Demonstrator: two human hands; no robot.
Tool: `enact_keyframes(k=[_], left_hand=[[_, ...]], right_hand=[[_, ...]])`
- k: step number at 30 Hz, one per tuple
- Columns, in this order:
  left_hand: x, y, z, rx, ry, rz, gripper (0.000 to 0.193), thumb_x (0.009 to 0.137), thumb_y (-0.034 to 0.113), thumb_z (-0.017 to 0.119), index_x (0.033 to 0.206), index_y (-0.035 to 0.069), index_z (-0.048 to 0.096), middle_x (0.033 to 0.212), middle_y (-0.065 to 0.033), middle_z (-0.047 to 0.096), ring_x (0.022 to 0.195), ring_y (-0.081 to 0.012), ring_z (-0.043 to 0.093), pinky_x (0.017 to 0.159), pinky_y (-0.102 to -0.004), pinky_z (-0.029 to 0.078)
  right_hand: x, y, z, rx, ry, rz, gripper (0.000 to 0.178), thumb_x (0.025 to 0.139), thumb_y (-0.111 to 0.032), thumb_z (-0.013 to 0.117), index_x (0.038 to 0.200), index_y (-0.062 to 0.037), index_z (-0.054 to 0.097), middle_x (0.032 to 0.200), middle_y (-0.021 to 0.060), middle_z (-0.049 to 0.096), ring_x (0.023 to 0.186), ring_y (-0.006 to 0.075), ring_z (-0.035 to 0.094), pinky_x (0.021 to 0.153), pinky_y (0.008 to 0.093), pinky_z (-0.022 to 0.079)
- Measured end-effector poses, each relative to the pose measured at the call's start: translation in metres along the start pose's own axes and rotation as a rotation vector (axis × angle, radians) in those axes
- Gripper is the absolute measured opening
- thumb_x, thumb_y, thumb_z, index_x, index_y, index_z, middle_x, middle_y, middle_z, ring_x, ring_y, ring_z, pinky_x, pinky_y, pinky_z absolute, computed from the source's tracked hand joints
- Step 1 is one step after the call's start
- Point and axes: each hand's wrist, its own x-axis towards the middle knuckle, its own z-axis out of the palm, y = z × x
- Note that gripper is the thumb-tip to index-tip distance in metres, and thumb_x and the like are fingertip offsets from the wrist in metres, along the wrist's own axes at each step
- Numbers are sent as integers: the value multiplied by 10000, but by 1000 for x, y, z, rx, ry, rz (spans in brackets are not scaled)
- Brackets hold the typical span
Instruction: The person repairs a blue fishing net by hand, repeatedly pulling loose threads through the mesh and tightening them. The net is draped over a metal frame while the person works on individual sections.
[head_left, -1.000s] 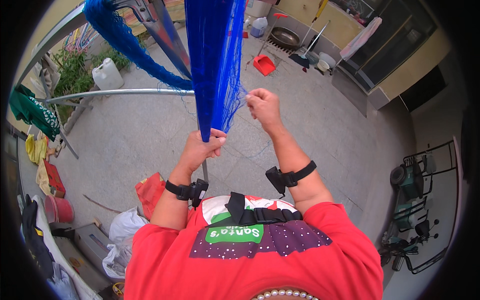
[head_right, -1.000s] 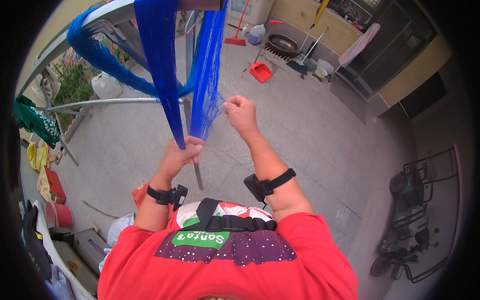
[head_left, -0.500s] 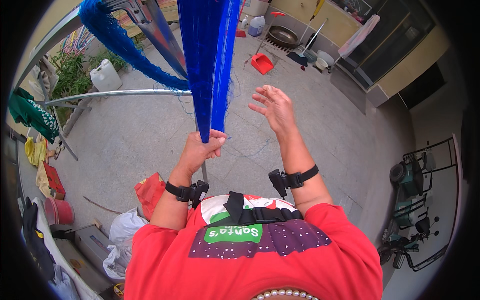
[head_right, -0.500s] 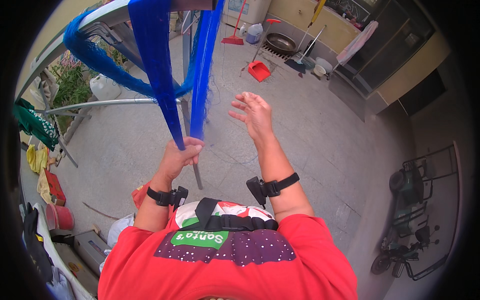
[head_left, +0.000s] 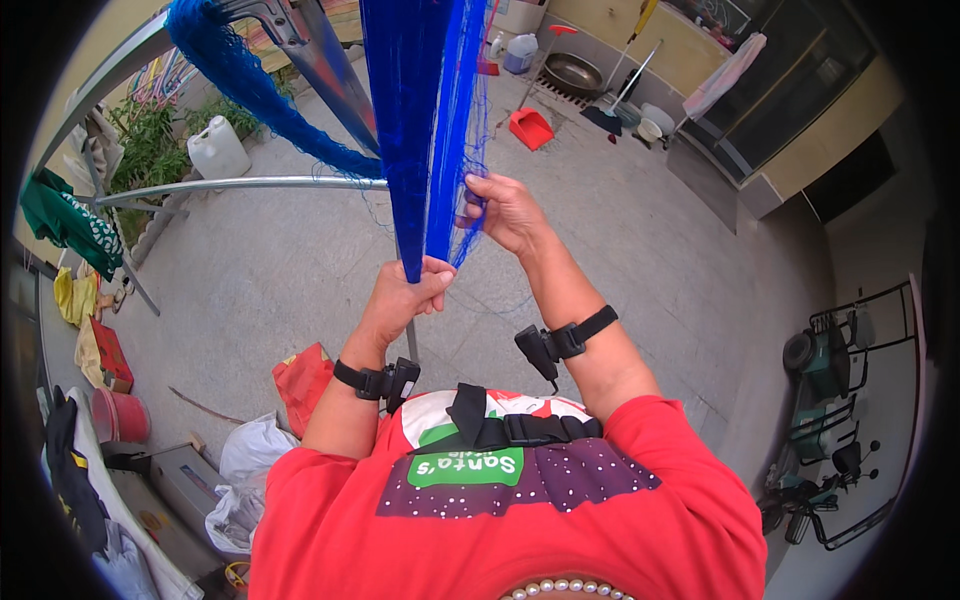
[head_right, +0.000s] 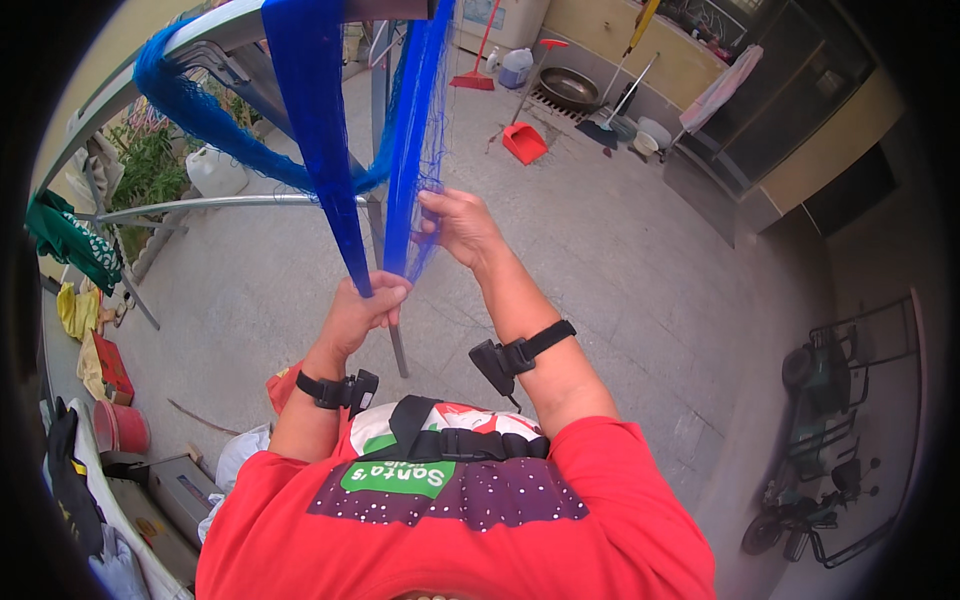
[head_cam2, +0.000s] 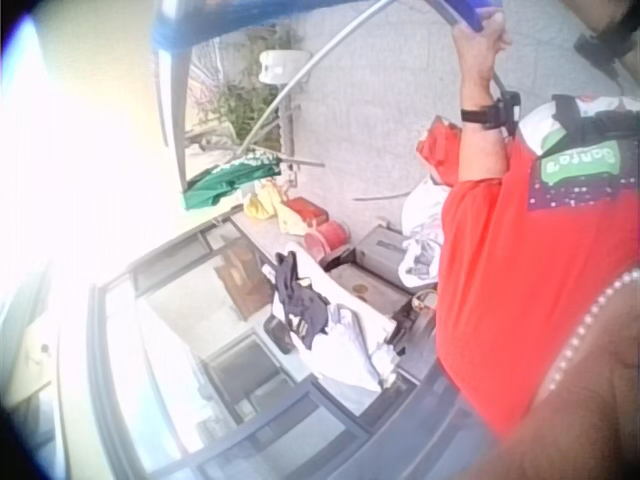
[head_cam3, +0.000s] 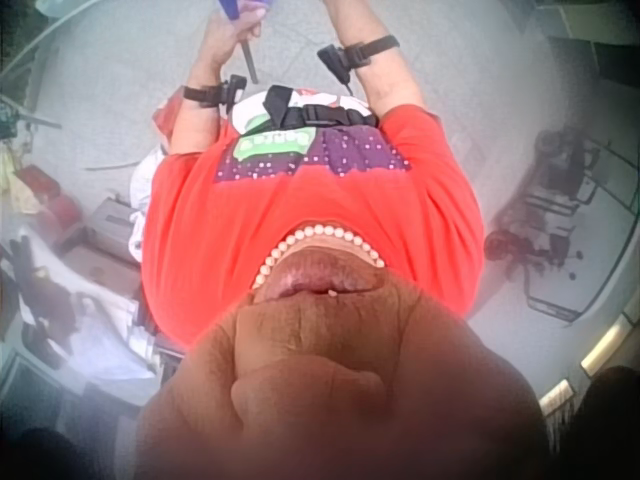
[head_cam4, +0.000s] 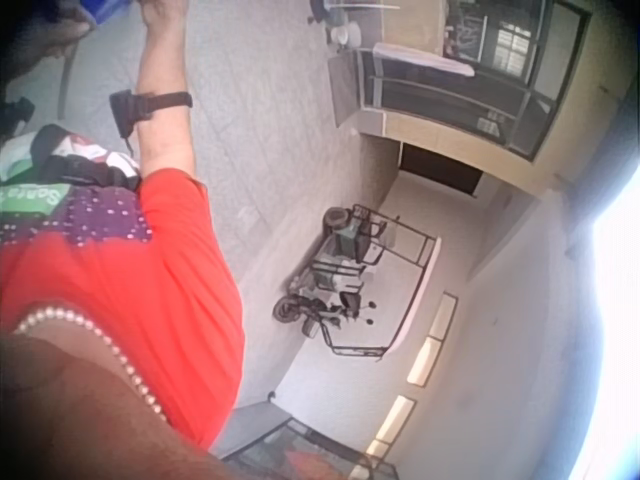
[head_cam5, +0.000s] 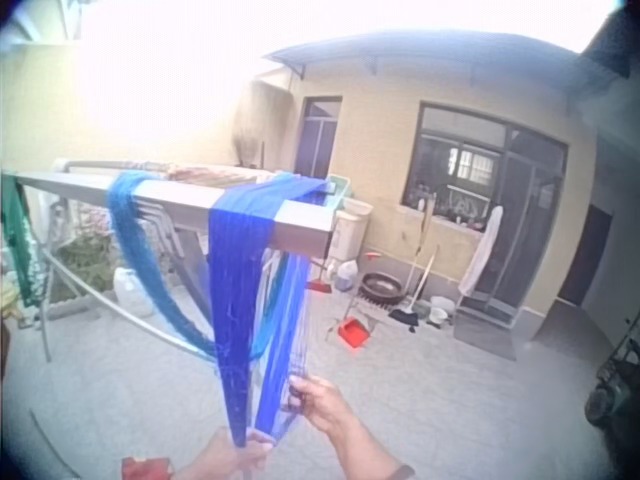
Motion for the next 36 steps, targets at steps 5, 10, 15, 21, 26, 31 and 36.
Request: enact_keyframes(k=[5,10,15,21,26,31,36], left_hand=[[-1,3,0,-17,21,-8,195,820,155,670,938,2,642,656,-17,593,548,-72,547,484,-189,397],[-1,5,-2,12,13,-6,190,820,155,669,934,5,642,660,-17,597,554,-68,550,484,-186,396],[-1,6,-2,0,26,12,179,818,144,669,935,11,646,649,-18,596,553,-66,549,483,-183,395],[-4,7,7,151,92,59,165,808,119,661,929,7,663,647,-16,592,558,-65,548,493,-198,409],[-5,5,14,238,90,101,126,791,108,662,852,-2,654,643,-10,584,560,-84,544,508,-237,419],[-11,1,8,223,-24,152,115,790,118,658,751,18,616,645,0,566,597,-80,520,543,-242,405],[-21,-5,1,208,-147,299,145,804,121,658,718,33,582,672,29,508,635,-73,466,578,-241,360]], right_hand=[[-11,-10,-6,120,25,23,259,882,-307,586,943,-55,572,659,-22,422,540,99,421,552,334,415],[-26,-22,-10,242,157,28,338,907,-336,544,934,1,555,646,9,439,543,143,449,547,386,453],[-33,-24,-16,126,260,-67,360,933,-324,502,940,33,548,632,52,505,570,192,556,589,467,540],[-43,-31,-8,-112,290,-232,203,898,-140,528,963,48,569,684,88,600,595,196,637,540,354,565],[-53,-32,25,-346,214,-195,147,863,-80,575,941,42,605,706,80,623,617,158,644,520,287,556],[-65,-25,42,-655,17,-116,142,839,-89,599,909,23,651,766,72,643,695,150,661,510,258,533],[-58,-23,30,-592,113,-125,147,830,-65,595,930,33,640,811,93,648,719,169,663,509,264,529]])
